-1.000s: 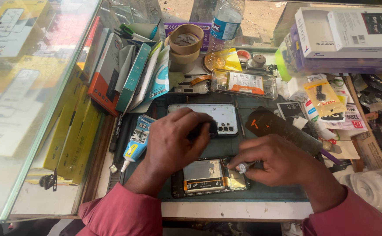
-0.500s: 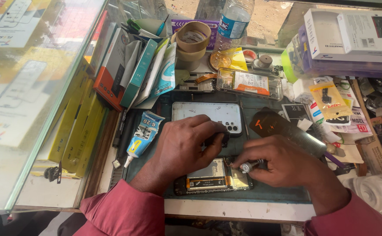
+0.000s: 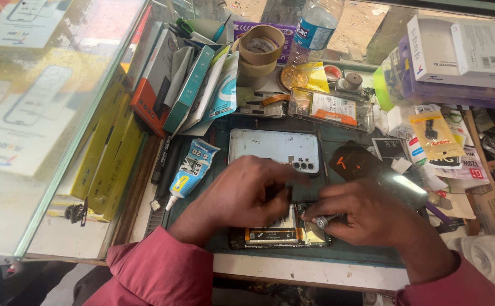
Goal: The person uses a screwdriver to remove screws from the internal metal shielding of a disassembled smartphone. They carefully unscrew multiple fasteners and lift the metal plate to expose the underlying components on the motherboard.
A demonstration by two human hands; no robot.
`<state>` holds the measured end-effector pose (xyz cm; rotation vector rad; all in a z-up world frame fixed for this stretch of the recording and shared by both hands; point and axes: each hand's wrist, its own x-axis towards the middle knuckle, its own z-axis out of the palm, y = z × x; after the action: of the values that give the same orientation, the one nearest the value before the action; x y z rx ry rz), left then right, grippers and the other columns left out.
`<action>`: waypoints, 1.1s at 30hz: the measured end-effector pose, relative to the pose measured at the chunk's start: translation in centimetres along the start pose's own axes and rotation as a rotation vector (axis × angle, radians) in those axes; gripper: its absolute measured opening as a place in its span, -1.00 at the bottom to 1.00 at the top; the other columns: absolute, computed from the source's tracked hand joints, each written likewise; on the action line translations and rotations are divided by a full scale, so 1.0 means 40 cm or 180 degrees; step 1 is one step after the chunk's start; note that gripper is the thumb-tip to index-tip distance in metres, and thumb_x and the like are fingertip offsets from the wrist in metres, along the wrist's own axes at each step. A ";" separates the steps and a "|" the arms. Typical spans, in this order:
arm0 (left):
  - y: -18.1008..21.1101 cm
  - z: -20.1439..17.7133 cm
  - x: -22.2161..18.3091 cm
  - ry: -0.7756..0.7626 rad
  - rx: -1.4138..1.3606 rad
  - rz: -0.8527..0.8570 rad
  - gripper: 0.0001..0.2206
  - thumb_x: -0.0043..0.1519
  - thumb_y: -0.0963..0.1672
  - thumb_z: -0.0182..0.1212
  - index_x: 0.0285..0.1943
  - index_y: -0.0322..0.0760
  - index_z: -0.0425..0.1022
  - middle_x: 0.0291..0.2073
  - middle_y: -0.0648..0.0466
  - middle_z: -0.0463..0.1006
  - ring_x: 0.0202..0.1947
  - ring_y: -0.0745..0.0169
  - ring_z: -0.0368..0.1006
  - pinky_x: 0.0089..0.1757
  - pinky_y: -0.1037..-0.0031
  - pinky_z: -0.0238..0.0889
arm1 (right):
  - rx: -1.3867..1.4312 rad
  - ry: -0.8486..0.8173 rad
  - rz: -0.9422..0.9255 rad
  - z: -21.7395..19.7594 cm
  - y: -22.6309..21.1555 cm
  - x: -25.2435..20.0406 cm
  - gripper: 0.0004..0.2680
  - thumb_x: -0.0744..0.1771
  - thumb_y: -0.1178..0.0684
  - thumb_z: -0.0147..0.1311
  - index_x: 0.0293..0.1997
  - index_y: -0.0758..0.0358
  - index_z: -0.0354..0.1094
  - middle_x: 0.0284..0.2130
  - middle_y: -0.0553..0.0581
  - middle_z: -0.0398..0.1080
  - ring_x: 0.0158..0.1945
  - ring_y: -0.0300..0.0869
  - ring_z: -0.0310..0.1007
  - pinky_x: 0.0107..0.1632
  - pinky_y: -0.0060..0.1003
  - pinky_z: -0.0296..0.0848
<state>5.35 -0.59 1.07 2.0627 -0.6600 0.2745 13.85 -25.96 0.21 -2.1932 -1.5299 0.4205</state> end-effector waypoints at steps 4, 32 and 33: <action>0.011 -0.014 -0.002 -0.1125 -0.0265 -0.0822 -0.65 -0.04 -0.22 0.12 -0.12 -0.16 0.71 -0.78 -0.06 0.38 -0.76 0.08 0.31 -0.54 0.26 0.20 | -0.0198 -0.0212 0.0099 -0.001 0.002 0.001 -0.68 0.12 0.13 0.30 -0.07 -0.03 0.61 -0.48 0.06 0.45 -0.44 -0.07 0.53 -0.41 -0.11 0.43; 0.019 0.019 -0.007 0.0024 -0.0302 -0.0407 -0.36 0.08 0.06 0.44 0.36 -0.13 0.44 -0.29 0.12 0.69 -0.39 0.19 0.62 -0.33 0.40 0.43 | 0.0566 0.1428 0.0037 0.010 -0.003 -0.021 -0.83 0.17 0.17 0.39 -0.24 0.17 0.54 -0.49 -0.04 0.54 -0.57 -0.37 0.46 -0.53 -0.44 0.31; 0.014 0.016 -0.010 0.0056 -0.0375 -0.0457 -0.33 0.07 0.11 0.43 0.36 -0.15 0.44 -0.22 0.08 0.69 -0.31 0.16 0.64 -0.27 0.38 0.45 | 0.0506 0.1448 -0.0144 0.005 -0.001 -0.023 -0.83 0.17 0.18 0.37 -0.24 0.17 0.53 -0.48 -0.04 0.53 -0.53 -0.36 0.49 -0.49 -0.43 0.35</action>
<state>4.66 -1.22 0.96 1.9810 -0.5026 0.1671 13.39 -26.76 0.06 -1.9560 -1.2476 0.0194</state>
